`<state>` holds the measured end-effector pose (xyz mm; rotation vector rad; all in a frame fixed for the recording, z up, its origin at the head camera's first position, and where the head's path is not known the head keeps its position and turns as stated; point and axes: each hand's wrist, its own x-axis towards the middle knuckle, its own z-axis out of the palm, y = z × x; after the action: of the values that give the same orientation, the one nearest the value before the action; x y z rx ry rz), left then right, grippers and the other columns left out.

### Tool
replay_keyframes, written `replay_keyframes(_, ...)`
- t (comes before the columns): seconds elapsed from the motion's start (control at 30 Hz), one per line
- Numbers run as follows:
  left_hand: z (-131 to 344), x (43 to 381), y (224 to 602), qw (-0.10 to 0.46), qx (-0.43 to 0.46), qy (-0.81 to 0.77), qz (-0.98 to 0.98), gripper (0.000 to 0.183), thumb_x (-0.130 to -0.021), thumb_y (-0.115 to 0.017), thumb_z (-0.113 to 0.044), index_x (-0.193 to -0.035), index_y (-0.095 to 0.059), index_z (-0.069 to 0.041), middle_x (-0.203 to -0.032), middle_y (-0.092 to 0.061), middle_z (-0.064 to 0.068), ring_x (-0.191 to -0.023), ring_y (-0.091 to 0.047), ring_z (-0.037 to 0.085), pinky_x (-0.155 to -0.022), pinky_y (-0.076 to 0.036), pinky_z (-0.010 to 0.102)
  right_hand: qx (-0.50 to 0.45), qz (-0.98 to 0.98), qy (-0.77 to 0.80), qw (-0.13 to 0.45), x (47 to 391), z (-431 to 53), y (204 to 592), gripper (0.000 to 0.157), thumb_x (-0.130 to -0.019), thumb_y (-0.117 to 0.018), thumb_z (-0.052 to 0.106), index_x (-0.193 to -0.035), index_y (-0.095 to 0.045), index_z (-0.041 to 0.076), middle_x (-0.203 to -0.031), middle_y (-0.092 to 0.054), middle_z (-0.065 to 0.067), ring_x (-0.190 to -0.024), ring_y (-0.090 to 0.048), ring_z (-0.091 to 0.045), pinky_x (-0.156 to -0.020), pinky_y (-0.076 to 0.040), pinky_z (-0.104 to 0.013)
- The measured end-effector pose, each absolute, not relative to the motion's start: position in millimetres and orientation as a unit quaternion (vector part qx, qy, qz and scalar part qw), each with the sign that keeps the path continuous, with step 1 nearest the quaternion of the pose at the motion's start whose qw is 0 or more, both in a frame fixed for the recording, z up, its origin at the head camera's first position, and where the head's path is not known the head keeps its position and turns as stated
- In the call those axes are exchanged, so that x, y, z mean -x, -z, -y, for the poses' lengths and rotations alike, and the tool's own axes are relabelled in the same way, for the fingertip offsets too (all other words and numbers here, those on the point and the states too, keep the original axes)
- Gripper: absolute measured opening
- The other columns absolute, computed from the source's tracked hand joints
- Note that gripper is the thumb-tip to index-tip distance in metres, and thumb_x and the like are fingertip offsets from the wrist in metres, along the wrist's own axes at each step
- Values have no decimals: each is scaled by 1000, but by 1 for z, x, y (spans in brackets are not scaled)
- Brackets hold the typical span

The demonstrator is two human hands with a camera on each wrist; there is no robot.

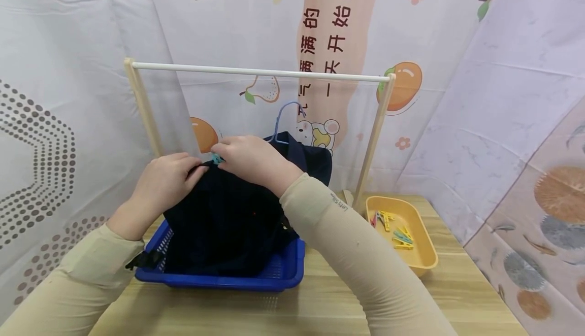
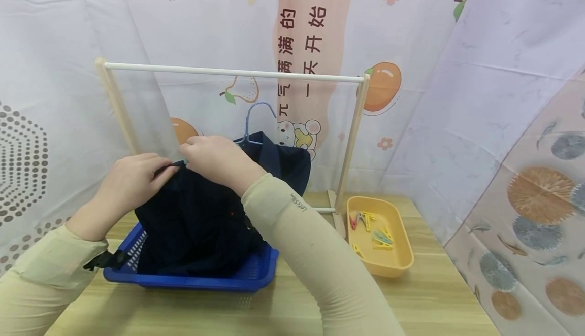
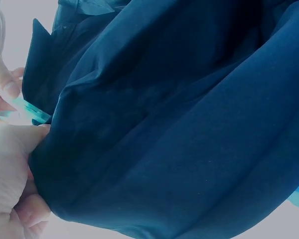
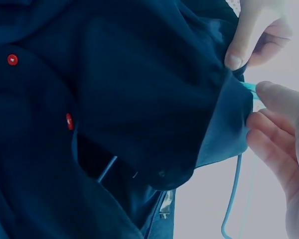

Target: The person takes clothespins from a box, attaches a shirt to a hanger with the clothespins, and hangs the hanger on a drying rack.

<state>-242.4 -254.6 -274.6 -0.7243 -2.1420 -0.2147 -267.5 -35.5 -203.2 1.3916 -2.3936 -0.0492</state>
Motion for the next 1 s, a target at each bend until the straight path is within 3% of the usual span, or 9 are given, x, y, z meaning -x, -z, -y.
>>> replay_keyframes(0.2,253,242,275,403,277,85,868,9,-88,-78,-9,-82,-72,-5,-72,-63,6,-61,-60,25,-53,-51,44,-511,842,-31,168,272,30,207,35,-102,-66,25,-133,-66,9,-122,-67,-2,-104,-63,-9,-92,-48,-18)
replay_keyframes(0.5,253,240,273,376,261,96,884,7,-88,-75,-9,-92,-74,-3,-85,-71,10,-67,-64,29,-58,-53,49,-515,840,-64,158,275,29,210,36,-102,-66,23,-134,-65,7,-116,-67,-4,-99,-63,-10,-88,-49,-18)
replay_keyframes(1.0,254,243,275,407,266,97,869,8,-89,-73,-7,-93,-74,0,-88,-73,13,-72,-67,33,-60,-54,51,-513,830,-90,199,275,26,212,37,-102,-66,23,-135,-63,6,-121,-68,-4,-104,-65,-10,-92,-49,-17)
